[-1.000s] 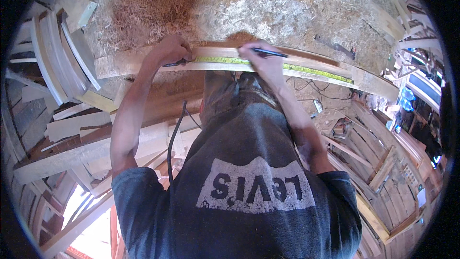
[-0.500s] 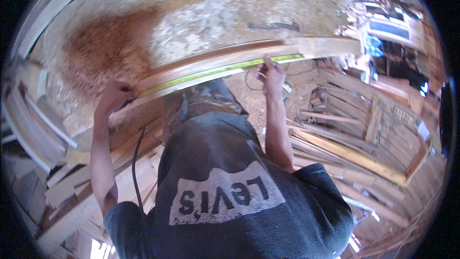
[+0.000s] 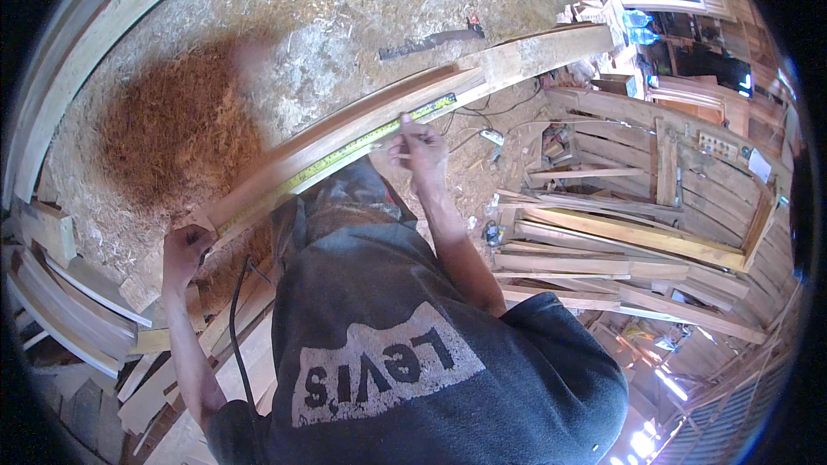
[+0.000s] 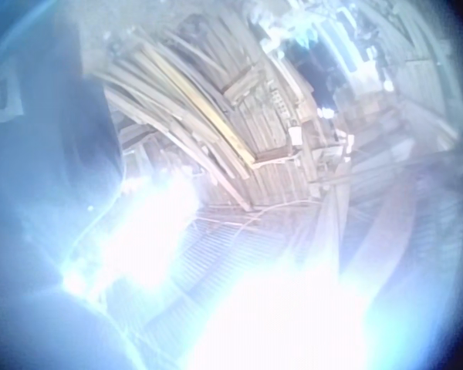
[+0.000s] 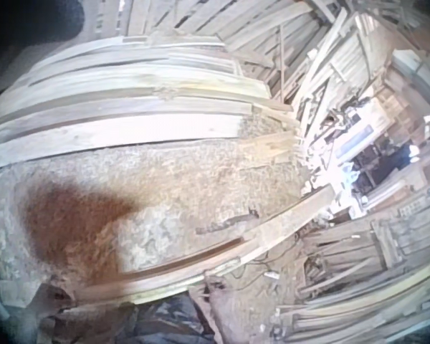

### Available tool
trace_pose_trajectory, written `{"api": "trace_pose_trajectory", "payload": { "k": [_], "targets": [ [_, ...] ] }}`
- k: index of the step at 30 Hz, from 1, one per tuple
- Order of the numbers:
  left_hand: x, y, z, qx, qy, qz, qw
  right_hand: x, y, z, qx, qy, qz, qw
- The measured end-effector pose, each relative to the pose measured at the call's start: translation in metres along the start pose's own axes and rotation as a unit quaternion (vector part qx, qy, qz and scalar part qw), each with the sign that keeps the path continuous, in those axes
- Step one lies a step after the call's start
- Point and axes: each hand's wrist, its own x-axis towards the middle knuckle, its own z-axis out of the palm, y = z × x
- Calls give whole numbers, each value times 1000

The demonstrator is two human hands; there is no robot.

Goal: The person measures a curved wooden plank using a tape measure and marks it with a pencil. They then use a try square to draw straight lines across the plank's width at specific intervals. The person stacks the marked plank with other similar pieces.

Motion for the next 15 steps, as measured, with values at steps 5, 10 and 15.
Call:
{"api": "trace_pose_trajectory", "payload": {
  "k": [5,10,15],
  "targets": [
    [-8,7,4,22,21,4,1000,35,-21,-35,-59,132,-279,949],
    [-15,26,1,30,7,-3,1000,54,-44,-49,-130,56,-197,970],
    [-19,39,7,35,4,-23,999,58,-40,-54,-45,66,-193,978]
  ]
}}
